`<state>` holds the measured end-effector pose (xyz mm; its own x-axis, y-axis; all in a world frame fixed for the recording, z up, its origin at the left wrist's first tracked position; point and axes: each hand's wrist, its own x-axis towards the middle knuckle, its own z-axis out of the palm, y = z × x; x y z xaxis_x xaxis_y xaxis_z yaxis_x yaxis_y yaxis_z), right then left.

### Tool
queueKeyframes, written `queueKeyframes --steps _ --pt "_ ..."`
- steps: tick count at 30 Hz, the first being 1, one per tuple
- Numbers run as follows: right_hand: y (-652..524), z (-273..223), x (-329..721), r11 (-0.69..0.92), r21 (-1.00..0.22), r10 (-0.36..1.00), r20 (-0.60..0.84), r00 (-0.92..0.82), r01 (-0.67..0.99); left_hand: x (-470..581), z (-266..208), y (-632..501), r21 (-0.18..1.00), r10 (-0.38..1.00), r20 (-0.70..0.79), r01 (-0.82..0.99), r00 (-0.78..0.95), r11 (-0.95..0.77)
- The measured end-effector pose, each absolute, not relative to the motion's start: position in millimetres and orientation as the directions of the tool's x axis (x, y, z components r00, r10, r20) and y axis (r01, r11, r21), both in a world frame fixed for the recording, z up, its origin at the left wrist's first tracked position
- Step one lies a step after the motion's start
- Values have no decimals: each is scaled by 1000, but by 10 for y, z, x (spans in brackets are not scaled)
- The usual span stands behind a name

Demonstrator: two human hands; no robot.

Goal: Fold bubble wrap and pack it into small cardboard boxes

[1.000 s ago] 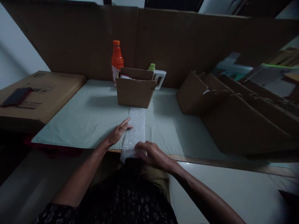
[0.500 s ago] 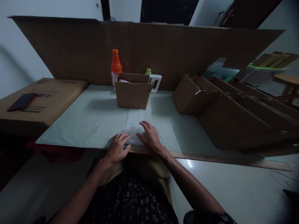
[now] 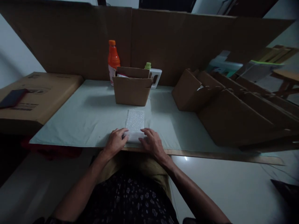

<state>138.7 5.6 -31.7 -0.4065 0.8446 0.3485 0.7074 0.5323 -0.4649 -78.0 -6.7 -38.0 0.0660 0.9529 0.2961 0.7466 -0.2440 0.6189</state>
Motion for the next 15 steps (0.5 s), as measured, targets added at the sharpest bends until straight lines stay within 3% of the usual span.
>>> queueKeyframes --steps 3,6,11,13,15 --pt "15 -343 1421 629 -329 760 450 -468 705 -772 -435 14 616 952 305 757 24 -216" --pt "23 -363 1399 685 -275 717 416 -559 675 -789 -460 -28 597 914 403 747 35 -292" --pt "130 -344 1383 600 -490 799 328 -504 633 -843 -370 -161 543 845 478 674 242 -500" --pt "169 -324 1410 564 -564 821 303 -485 603 -837 -345 -109 561 861 448 674 242 -481" --pt "201 -312 1436 579 -550 815 355 -458 602 -812 -351 -1 569 887 415 702 204 -428"
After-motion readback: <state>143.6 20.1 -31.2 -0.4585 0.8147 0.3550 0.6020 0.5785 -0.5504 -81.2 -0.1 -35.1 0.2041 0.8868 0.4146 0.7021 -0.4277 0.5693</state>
